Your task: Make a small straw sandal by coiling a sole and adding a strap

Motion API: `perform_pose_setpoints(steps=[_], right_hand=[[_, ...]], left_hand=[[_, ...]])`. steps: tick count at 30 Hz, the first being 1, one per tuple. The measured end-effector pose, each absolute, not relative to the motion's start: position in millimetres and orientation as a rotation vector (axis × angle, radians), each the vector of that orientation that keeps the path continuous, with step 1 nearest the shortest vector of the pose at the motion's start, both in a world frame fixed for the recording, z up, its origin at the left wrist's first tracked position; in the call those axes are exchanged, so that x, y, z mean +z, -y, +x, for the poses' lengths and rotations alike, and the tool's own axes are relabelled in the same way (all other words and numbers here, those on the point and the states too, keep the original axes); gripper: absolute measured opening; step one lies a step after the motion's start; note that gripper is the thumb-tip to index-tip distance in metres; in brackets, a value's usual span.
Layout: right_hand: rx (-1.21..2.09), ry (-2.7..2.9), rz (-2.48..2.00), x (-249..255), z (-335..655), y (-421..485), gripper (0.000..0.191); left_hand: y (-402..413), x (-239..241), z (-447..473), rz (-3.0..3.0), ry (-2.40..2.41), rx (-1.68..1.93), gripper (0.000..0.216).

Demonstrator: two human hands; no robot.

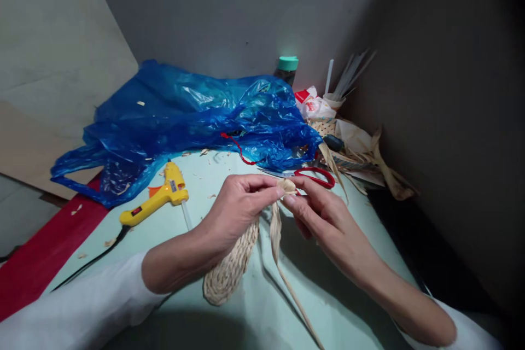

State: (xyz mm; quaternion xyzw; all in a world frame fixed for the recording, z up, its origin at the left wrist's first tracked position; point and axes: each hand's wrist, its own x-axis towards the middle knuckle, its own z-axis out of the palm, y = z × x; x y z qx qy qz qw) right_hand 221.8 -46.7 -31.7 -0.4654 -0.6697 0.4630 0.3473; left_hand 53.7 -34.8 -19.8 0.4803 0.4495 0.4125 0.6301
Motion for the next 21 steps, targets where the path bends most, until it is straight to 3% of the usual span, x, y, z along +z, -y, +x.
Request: perform_pose_setpoints(steps=[12, 19, 21], right_hand=[[1.008, 1.67, -1.09, -29, 224, 40, 0.014], [1.493, 1.392, -0.958, -28, 228, 36, 0.016], [1.49, 1.44, -0.969, -30, 230, 34, 0.015]], left_hand=[[32, -24, 49, 1.164, -1.076, 0.803, 0.024], [29, -21, 50, 1.204, -0.994, 0.647, 0.024], [30, -20, 51, 1.202, -0.986, 0.613, 0.021]])
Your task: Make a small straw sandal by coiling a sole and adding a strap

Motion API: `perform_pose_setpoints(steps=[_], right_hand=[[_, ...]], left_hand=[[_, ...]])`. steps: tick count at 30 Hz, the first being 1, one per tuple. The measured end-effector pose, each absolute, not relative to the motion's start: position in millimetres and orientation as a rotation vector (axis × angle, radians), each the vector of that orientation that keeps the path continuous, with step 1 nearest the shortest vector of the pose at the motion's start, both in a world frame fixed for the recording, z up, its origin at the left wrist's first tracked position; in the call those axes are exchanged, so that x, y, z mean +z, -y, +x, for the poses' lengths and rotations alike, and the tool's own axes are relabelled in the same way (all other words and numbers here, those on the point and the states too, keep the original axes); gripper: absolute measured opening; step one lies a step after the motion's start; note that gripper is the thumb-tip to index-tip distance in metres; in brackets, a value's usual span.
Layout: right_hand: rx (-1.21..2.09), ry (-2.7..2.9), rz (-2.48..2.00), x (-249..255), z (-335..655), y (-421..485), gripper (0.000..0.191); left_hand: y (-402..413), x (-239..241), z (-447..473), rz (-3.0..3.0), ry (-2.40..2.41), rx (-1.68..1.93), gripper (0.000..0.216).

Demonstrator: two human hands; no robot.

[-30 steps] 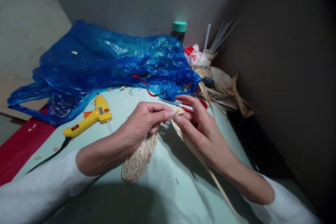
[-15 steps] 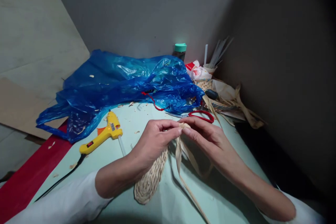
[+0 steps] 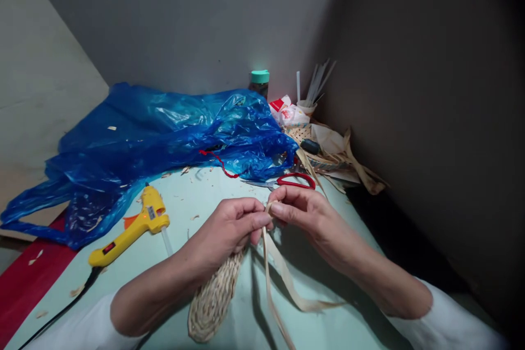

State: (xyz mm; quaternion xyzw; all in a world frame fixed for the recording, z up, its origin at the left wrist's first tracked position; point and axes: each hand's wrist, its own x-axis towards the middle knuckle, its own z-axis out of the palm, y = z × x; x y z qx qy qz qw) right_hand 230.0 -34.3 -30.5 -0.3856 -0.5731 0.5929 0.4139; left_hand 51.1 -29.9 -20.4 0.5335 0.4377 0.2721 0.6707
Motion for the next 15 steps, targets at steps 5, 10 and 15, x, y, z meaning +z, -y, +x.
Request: perform_pose_setpoints(steps=[5, 10, 15], right_hand=[[0.836, 1.827, -1.013, -36, 233, 35, 0.01], [1.095, 1.708, -0.981, -36, 234, 33, 0.009], [1.341, 1.479, -0.888, -35, 235, 25, 0.016]], left_hand=[[31, -27, 53, 1.164, -0.969, 0.56, 0.018], [29, -31, 52, 1.093, -0.975, 0.534, 0.022], [28, -25, 52, 1.223, -1.019, 0.541, 0.022]])
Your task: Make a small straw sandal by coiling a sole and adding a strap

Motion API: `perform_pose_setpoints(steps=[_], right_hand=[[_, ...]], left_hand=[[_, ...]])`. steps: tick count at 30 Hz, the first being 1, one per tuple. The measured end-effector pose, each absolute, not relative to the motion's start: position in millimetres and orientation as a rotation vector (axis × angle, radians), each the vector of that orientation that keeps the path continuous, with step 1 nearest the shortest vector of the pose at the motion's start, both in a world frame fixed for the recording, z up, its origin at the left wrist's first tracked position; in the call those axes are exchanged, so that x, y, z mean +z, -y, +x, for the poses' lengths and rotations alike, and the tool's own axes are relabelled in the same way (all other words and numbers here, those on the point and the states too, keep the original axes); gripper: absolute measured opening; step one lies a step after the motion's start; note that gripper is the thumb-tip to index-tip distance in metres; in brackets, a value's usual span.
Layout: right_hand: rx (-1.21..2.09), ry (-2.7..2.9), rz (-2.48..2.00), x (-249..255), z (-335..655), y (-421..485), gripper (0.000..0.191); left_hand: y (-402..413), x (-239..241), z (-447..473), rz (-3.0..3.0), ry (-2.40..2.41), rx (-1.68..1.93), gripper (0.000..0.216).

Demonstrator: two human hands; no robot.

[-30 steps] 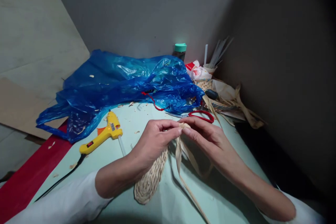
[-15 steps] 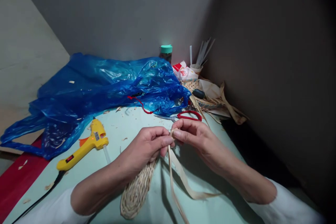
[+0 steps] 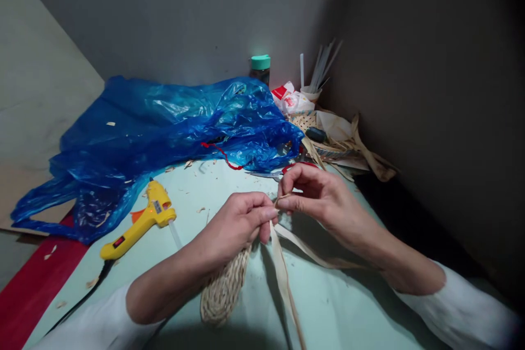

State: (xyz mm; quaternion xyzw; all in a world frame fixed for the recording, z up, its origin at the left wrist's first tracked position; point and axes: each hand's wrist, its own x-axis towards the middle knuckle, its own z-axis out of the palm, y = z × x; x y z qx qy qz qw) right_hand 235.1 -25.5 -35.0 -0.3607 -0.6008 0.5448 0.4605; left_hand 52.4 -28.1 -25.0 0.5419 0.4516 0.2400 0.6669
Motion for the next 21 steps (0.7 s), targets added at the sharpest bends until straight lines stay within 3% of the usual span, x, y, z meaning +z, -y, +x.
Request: perform_pose_setpoints(steps=[7, 21], right_hand=[[1.305, 1.191, -0.857, -38, 231, 25, 0.02], [0.873, 1.083, -0.966, -29, 248, 16, 0.017]], left_hand=[[26, -25, 52, 1.185, -0.972, 0.569, 0.022], [25, -26, 52, 1.022, -0.944, 0.542, 0.026]])
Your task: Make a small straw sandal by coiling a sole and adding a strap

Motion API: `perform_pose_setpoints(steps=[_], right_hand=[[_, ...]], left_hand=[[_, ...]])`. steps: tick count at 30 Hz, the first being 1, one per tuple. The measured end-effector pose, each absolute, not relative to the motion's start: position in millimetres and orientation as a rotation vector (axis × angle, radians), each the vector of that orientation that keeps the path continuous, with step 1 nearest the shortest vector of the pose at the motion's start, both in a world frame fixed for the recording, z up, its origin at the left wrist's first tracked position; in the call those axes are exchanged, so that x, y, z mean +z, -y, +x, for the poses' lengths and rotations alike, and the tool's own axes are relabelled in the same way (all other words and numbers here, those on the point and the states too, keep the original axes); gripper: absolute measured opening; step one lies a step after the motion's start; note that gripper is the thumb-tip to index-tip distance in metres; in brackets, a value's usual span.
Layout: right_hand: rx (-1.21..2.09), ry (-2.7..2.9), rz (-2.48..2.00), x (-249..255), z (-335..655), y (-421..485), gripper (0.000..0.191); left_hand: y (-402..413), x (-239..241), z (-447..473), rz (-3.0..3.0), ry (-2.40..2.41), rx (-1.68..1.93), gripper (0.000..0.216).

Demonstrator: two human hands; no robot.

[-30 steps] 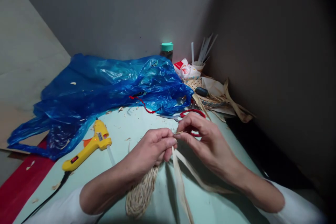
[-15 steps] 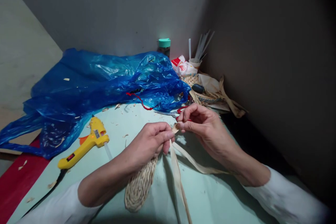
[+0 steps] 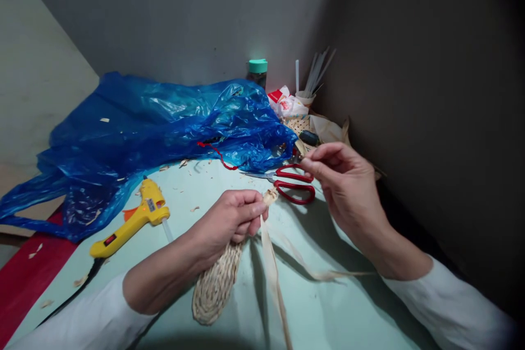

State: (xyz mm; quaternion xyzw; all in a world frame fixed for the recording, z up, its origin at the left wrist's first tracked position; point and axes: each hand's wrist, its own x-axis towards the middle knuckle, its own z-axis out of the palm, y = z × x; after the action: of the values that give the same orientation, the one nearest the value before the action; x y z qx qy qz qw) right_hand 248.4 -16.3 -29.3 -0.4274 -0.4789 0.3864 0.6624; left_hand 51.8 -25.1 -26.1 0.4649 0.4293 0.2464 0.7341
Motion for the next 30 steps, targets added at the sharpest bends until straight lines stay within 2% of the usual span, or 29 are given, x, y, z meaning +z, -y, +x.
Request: perform_pose_setpoints(steps=[5, 10, 13, 17, 21, 30], right_hand=[[1.139, 1.297, -0.918, -24, 261, 17, 0.01], [1.305, 1.598, -0.976, -16, 263, 20, 0.029], [1.286, 1.803, -0.865, -18, 257, 23, 0.039], [1.158, 1.922, -0.781, -19, 253, 26, 0.023], [1.235, 1.84, -0.762, -18, 253, 24, 0.007], [1.295, 1.848, -0.753, -23, 255, 21, 0.007]], left_hand=[[25, -24, 52, 1.004, -0.886, 0.562, 0.025], [26, -29, 51, 0.954, -0.824, 0.563, 0.025], [28, -31, 50, 0.921, -0.768, 0.558, 0.025], [29, -31, 49, 0.898, -0.723, 0.549, 0.023], [28, -31, 49, 0.91, -0.724, 0.537, 0.022], [29, -32, 49, 0.921, -0.7, 0.511, 0.022]])
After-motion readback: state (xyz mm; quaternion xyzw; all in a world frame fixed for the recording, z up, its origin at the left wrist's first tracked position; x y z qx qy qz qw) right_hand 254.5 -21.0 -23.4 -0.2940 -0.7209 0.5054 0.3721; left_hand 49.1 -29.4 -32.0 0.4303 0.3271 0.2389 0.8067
